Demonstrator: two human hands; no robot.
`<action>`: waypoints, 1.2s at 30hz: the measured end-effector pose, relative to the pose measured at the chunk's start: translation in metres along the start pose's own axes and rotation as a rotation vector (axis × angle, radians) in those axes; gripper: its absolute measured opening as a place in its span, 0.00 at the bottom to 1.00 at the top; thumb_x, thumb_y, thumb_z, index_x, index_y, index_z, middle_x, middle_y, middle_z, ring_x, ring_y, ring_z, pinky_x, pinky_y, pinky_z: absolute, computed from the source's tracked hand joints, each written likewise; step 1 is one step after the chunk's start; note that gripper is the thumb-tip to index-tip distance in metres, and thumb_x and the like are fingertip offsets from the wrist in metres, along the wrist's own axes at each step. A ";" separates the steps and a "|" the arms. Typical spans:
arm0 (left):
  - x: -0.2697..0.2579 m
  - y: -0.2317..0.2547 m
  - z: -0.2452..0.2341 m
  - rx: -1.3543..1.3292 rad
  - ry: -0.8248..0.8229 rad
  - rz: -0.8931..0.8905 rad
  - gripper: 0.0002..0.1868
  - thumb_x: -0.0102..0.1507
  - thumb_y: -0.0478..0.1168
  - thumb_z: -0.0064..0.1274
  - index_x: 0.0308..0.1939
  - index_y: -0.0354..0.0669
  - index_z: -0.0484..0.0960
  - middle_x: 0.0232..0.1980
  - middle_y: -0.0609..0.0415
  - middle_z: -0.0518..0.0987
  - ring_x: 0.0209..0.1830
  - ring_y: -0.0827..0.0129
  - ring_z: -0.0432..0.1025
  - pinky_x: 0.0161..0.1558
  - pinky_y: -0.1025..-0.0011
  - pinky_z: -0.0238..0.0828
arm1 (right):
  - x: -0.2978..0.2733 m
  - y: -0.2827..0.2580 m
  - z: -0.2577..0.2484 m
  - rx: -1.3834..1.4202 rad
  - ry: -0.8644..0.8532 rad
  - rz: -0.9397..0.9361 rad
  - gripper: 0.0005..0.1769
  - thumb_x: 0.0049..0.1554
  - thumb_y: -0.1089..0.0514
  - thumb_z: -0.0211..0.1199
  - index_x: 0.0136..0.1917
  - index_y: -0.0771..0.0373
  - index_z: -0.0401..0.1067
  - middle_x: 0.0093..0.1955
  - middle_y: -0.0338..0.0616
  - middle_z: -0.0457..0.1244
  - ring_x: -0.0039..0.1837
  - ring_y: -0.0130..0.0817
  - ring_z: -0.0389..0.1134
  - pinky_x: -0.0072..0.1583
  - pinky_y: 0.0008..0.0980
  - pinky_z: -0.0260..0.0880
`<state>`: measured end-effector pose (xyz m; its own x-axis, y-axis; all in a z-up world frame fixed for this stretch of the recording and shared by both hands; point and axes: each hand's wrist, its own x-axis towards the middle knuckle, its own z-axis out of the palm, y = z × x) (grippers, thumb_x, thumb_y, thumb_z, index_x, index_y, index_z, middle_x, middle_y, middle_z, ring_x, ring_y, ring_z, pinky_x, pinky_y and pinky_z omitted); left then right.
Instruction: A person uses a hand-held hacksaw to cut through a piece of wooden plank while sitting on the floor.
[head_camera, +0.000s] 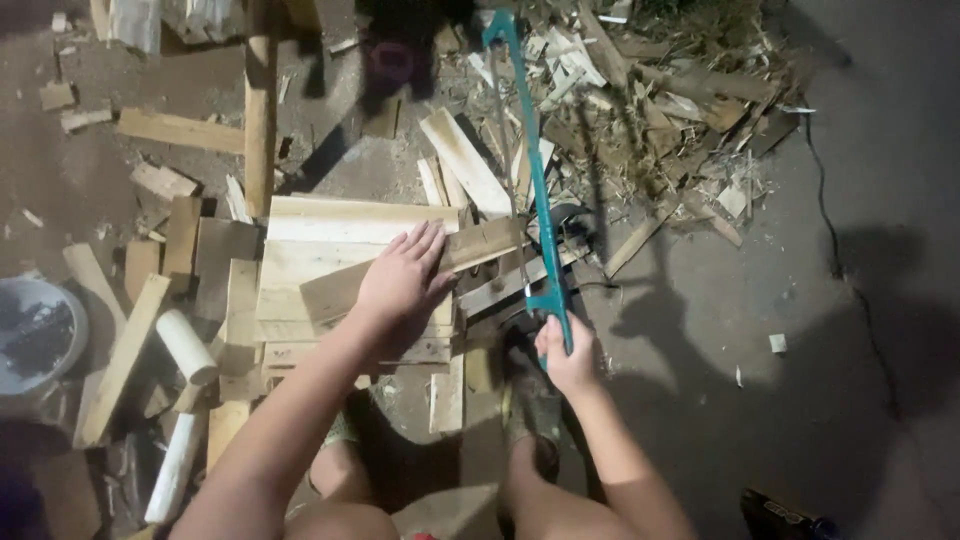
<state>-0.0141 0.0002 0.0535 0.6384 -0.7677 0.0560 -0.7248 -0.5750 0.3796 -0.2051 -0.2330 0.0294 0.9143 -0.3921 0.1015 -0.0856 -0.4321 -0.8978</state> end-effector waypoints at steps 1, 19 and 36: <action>-0.001 0.001 -0.004 -0.010 0.000 0.001 0.40 0.68 0.60 0.46 0.75 0.36 0.66 0.77 0.42 0.67 0.80 0.52 0.56 0.74 0.53 0.55 | 0.002 -0.002 0.001 0.006 -0.013 0.017 0.27 0.68 0.53 0.46 0.27 0.57 0.64 0.19 0.36 0.60 0.25 0.34 0.65 0.38 0.31 0.68; 0.009 -0.025 0.039 0.029 0.036 0.040 0.41 0.65 0.61 0.50 0.74 0.37 0.69 0.76 0.43 0.69 0.78 0.53 0.60 0.74 0.54 0.57 | -0.004 0.013 0.025 0.234 -0.005 -0.021 0.27 0.68 0.54 0.49 0.27 0.60 0.64 0.20 0.41 0.60 0.25 0.35 0.65 0.33 0.31 0.68; 0.009 -0.030 0.050 0.035 0.114 0.045 0.40 0.65 0.61 0.51 0.72 0.38 0.72 0.74 0.44 0.71 0.77 0.54 0.62 0.72 0.54 0.60 | -0.006 0.008 0.025 0.319 -0.024 0.013 0.26 0.68 0.55 0.49 0.29 0.61 0.64 0.21 0.42 0.60 0.26 0.36 0.65 0.34 0.32 0.69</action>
<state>0.0003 -0.0039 -0.0039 0.6285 -0.7572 0.1776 -0.7610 -0.5515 0.3415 -0.2014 -0.2143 0.0108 0.9232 -0.3755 0.0821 0.0271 -0.1495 -0.9884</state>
